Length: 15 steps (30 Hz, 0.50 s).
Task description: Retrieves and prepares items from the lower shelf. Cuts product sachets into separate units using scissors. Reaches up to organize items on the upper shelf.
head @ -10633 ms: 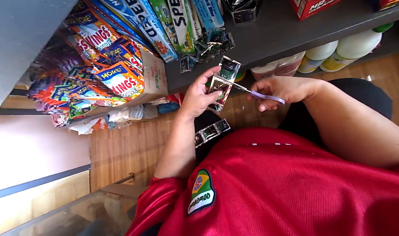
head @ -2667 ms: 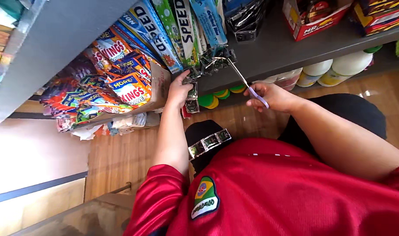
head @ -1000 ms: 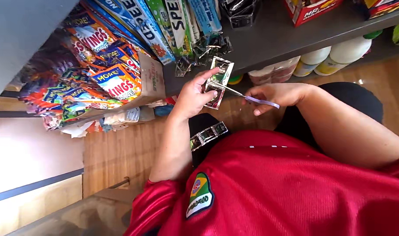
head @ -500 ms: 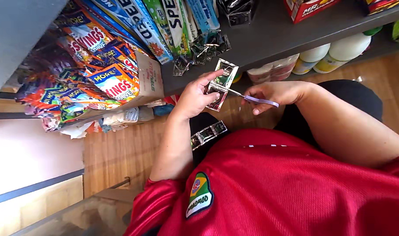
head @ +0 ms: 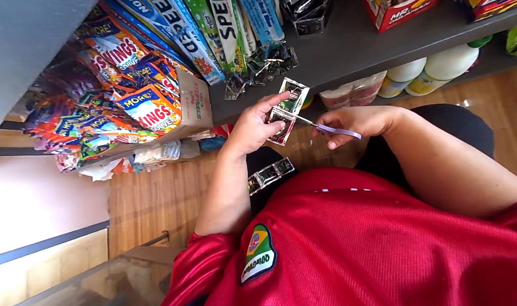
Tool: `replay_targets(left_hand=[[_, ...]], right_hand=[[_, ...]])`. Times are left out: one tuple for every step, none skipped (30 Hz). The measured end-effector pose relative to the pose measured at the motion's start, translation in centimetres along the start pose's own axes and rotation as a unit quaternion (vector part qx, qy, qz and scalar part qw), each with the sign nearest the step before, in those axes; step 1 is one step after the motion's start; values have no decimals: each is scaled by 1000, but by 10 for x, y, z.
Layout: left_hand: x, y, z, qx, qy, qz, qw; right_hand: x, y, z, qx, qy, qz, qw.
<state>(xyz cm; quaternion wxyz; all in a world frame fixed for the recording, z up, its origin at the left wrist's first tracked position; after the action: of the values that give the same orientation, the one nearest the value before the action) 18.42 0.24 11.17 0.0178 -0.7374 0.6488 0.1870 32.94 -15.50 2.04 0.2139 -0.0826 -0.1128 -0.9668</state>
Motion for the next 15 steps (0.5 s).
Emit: replay_targets(left_hand=[[0, 0, 0, 0, -1, -1, 1000], [0, 0, 0, 1, -3, -2, 1000], [0, 0, 1, 1, -5, -5, 1000], [-1, -1, 1, 1, -5, -7, 1000], [-1, -1, 1, 0, -3, -7, 1000], [-1, -1, 1, 0, 0, -7, 1000], [0, -1, 1, 0, 1, -8, 1000], [0, 0, 1, 1, 2, -7, 1000], [0, -1, 1, 1, 1, -6, 1000], [0, -1, 1, 2, 1, -6, 1000], [0, -1, 1, 3, 2, -6, 1000], [0, -1, 1, 4, 2, -6, 1000], [0, -1, 1, 4, 2, -6, 1000], [0, -1, 1, 2, 1, -6, 1000], [0, -1, 1, 1, 0, -5, 1000]], right_hand=[[0, 0, 0, 0, 1, 0, 1000], [0, 0, 0, 1, 3, 0, 1000], [1, 1, 1, 4, 5, -2, 1000], [1, 1, 1, 8, 6, -5, 1000], [1, 1, 1, 11, 6, -8, 1000], [1, 1, 2, 12, 6, -10, 1000], [1, 1, 2, 13, 5, -11, 1000], [1, 1, 2, 12, 4, -11, 1000], [1, 1, 2, 11, 2, -11, 1000], [1, 1, 2, 10, 1, -11, 1000], [1, 1, 2, 10, 1, -10, 1000], [1, 1, 2, 11, 2, -9, 1000], [1, 1, 2, 12, 3, -9, 1000], [1, 1, 3, 13, 3, -10, 1000], [1, 1, 3, 14, 3, -10, 1000]])
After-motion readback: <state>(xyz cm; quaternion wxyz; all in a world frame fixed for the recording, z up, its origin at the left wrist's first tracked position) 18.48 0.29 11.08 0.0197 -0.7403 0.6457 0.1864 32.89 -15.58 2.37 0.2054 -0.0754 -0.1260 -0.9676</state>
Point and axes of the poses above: each hand's wrist, its own y-axis away from the middle knuckle, its own x-axis out of the palm, z = x × y, the point moved 4 cm from there along -y, towards the middle knuckle, and after that the axes turned 10 degrees about z, right-handed, at the moved point
